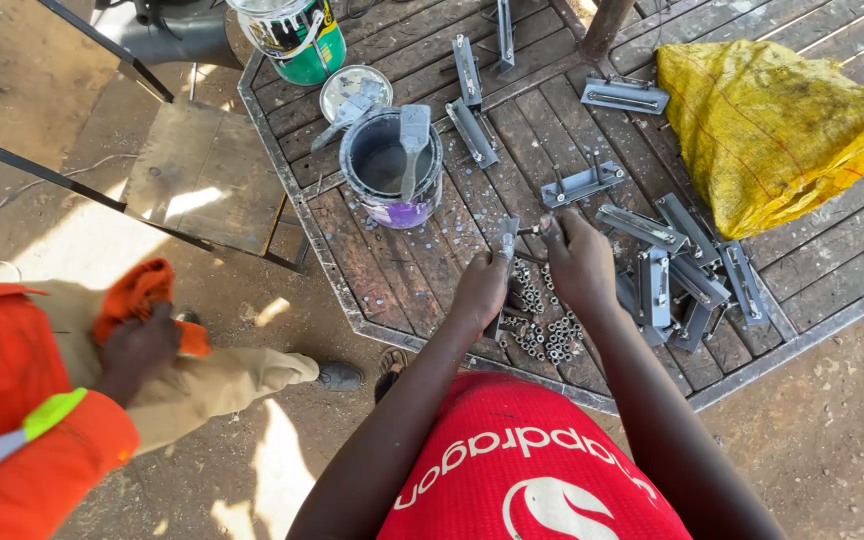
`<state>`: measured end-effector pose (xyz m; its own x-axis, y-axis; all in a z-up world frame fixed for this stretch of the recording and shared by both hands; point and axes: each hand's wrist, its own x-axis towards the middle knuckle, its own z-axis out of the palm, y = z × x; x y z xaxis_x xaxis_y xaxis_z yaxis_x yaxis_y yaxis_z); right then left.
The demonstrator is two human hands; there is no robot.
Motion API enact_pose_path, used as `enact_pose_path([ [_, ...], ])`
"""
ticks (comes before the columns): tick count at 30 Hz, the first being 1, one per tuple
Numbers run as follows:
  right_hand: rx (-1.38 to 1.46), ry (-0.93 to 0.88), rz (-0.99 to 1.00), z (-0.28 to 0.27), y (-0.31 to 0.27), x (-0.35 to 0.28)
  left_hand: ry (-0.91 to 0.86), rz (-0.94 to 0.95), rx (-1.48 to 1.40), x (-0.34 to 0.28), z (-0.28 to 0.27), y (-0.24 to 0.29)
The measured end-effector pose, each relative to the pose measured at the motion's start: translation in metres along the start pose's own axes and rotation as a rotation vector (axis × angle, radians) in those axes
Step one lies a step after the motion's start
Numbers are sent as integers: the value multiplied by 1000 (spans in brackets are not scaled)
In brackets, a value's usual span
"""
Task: Assembling metal brackets by manually inserting small bolts or fasteners into pre-drilled holes on a workbench.
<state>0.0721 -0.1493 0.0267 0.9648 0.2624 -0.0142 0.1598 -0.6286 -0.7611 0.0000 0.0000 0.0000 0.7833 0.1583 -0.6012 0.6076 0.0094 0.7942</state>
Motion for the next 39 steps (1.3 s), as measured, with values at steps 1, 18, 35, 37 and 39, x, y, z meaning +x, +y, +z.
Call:
enact_pose_path([
  [1, 0, -1, 2, -1, -1, -5, -1, -1, 0, 0, 3, 2],
  [18, -38, -167, 470, -94, 44, -14, -298, 74, 8, 6, 117, 85],
  [35, -290, -244, 875, -126, 177, 73, 580, -170, 128, 250, 15, 110],
  [37, -295, -215, 890, -122, 164, 79, 637, -257, 187, 279, 5, 103],
  [39, -209, 31, 654, -118, 149, 84, 768, -300, 527, 324, 1, 71],
])
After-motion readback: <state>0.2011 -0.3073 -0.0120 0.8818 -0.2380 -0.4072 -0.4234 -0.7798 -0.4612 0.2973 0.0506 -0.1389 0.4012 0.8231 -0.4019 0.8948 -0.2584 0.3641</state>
